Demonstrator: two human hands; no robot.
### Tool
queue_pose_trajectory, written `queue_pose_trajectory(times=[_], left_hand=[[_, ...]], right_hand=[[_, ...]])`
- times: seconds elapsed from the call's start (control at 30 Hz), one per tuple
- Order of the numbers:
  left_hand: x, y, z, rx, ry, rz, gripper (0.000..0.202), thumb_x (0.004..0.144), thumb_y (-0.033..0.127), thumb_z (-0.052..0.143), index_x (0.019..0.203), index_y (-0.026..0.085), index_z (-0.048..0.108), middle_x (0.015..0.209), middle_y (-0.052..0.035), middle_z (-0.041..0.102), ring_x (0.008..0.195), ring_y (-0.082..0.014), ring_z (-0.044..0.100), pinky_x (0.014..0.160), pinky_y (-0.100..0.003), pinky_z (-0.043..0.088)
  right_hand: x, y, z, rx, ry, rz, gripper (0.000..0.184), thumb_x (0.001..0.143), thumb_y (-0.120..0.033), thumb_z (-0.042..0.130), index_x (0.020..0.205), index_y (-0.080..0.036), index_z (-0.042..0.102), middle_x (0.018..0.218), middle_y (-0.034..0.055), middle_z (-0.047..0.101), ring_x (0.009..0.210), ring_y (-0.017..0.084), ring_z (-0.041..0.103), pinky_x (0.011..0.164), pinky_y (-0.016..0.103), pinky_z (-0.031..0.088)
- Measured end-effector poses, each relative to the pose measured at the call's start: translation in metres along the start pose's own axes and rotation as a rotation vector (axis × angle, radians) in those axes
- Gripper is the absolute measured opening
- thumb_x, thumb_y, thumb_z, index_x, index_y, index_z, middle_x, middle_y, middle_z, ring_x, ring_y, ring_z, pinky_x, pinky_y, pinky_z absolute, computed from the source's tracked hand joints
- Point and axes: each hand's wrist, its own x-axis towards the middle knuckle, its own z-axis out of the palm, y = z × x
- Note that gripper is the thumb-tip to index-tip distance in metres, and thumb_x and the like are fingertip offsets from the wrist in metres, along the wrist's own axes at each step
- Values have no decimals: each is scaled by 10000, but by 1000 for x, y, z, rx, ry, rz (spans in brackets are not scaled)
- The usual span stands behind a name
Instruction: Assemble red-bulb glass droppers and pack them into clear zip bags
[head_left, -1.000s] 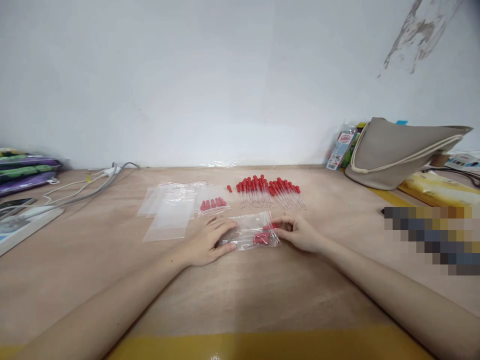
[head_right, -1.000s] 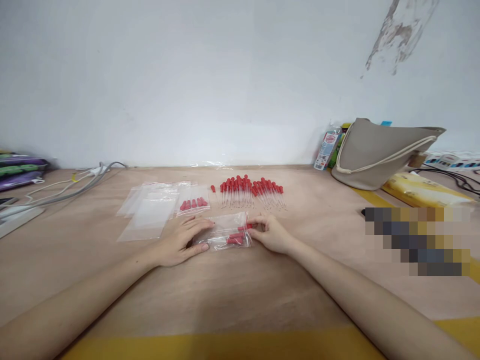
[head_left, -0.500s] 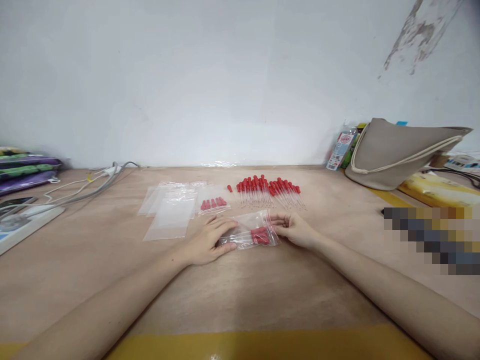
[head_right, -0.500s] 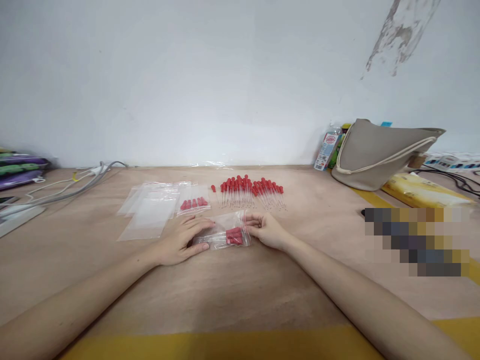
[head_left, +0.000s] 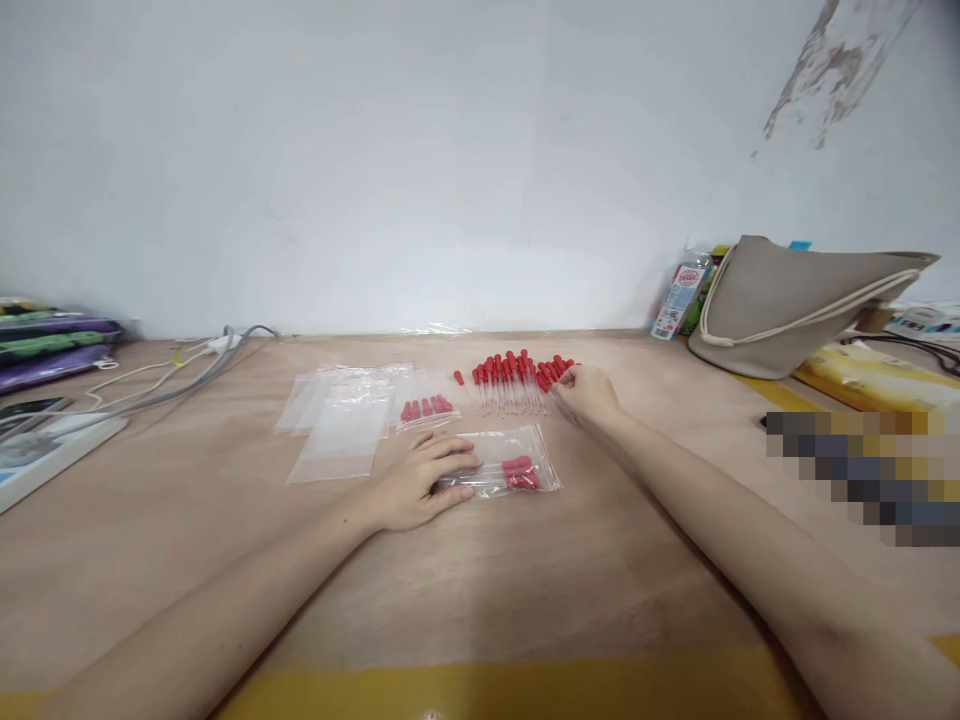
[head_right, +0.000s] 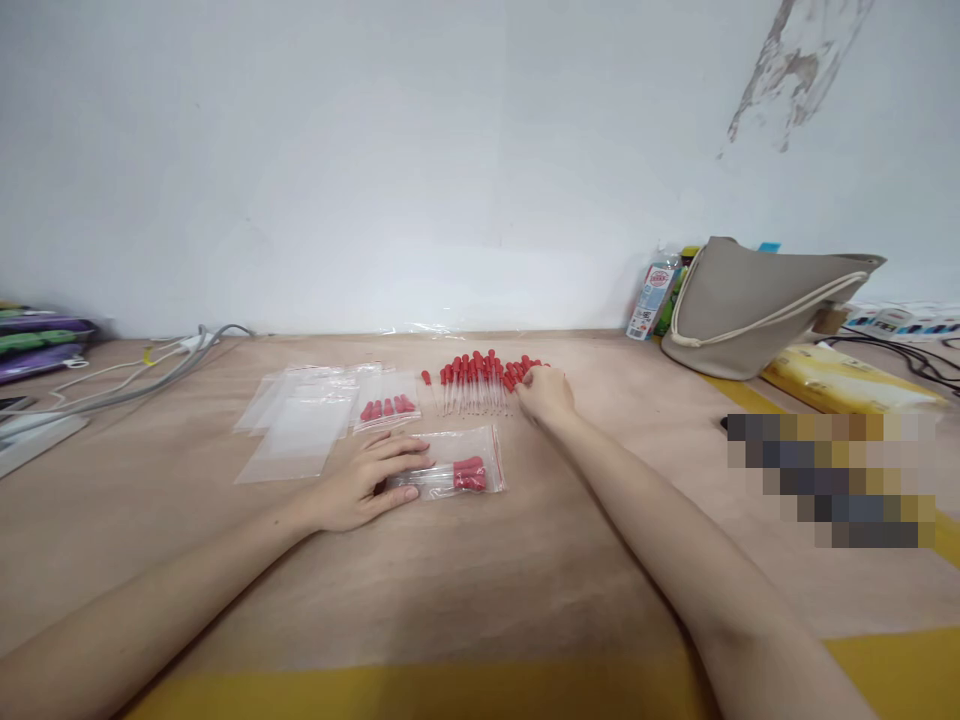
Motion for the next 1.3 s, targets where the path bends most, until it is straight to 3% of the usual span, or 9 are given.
queue_pose_trajectory(times=[0.17, 0.37, 0.5, 0.57, 0.7, 0.8, 0.93, 1.13, 1.3], left_hand=[[0, 2, -1, 4, 3, 10, 368, 850, 410, 440, 1182, 261, 495, 1246, -58, 476, 1164, -218, 412, 1018, -445, 238], [0, 1, -1, 19, 9, 11, 370, 851, 412, 439, 1185, 261, 494, 1247, -55, 476, 1166, -220, 409, 1012, -440, 246], [0, 1, -1, 15, 14, 26, 369, 855, 406, 435, 1189, 258, 489, 1247, -55, 476, 1165, -213, 411, 1011, -430, 255], [0, 1, -1, 19, 19, 29, 367, 853, 405, 439, 1186, 258, 492, 1247, -51, 476, 1166, -209, 410, 1013, -426, 253], [0, 1, -1, 27, 23, 29, 368, 853, 403, 442, 1188, 258, 489, 1247, -47, 479, 1166, -207, 410, 1016, -427, 247], [1, 1, -1, 19, 21, 30, 368, 854, 404, 440, 1189, 259, 488, 1246, -47, 480, 1163, -210, 414, 1014, -431, 251], [0, 1, -1, 22, 22, 27, 366, 853, 410, 439, 1183, 261, 490, 1252, -46, 473, 1169, -213, 407, 1013, -436, 257], [-1, 4, -3, -1, 45, 6, 450, 846, 417, 450, 1252, 234, 386, 1244, -58, 477, 1172, -223, 395, 1009, -436, 274], [0, 5, -4, -29, 42, -2, 468, 847, 412, 448, 1262, 219, 349, 1239, -67, 474, 1157, -222, 403, 999, -424, 297]], right_hand=[[15, -21, 11, -50, -25, 154, 128, 663, -195, 544, 744, -146, 629, 814, 133, 631, 775, 221, 587, 625, 281, 405], [25, -25, 14, -12, -83, 253, 187, 599, -160, 592, 784, -141, 605, 813, 124, 624, 751, 229, 590, 579, 275, 404], [25, -25, 1, 68, -111, 214, 84, 643, -225, 584, 664, -143, 576, 722, 91, 610, 676, 194, 575, 565, 261, 391], [21, -24, -9, 118, -125, 162, 142, 694, -267, 550, 622, -145, 555, 664, 64, 593, 623, 162, 559, 545, 242, 382], [-8, -15, -22, 487, -123, 38, 180, 771, -295, 473, 879, -155, 511, 644, -2, 567, 512, 82, 499, 480, 188, 371], [-40, -5, -19, 885, -133, -23, 549, 673, -283, 589, 1145, -193, 323, 598, -81, 489, 415, 65, 448, 413, 180, 368], [-70, 2, -6, 1036, -118, 77, 780, 622, -259, 621, 1235, -244, 140, 617, -96, 485, 424, 98, 526, 417, 217, 440], [-79, -12, 6, 1243, -104, 230, 494, 678, -291, 583, 1032, -238, 242, 618, -74, 535, 525, 122, 600, 567, 280, 517], [-88, -12, 8, 1200, -242, 156, 321, 682, -334, 592, 904, -224, 388, 692, -44, 559, 544, 105, 589, 570, 280, 505]])
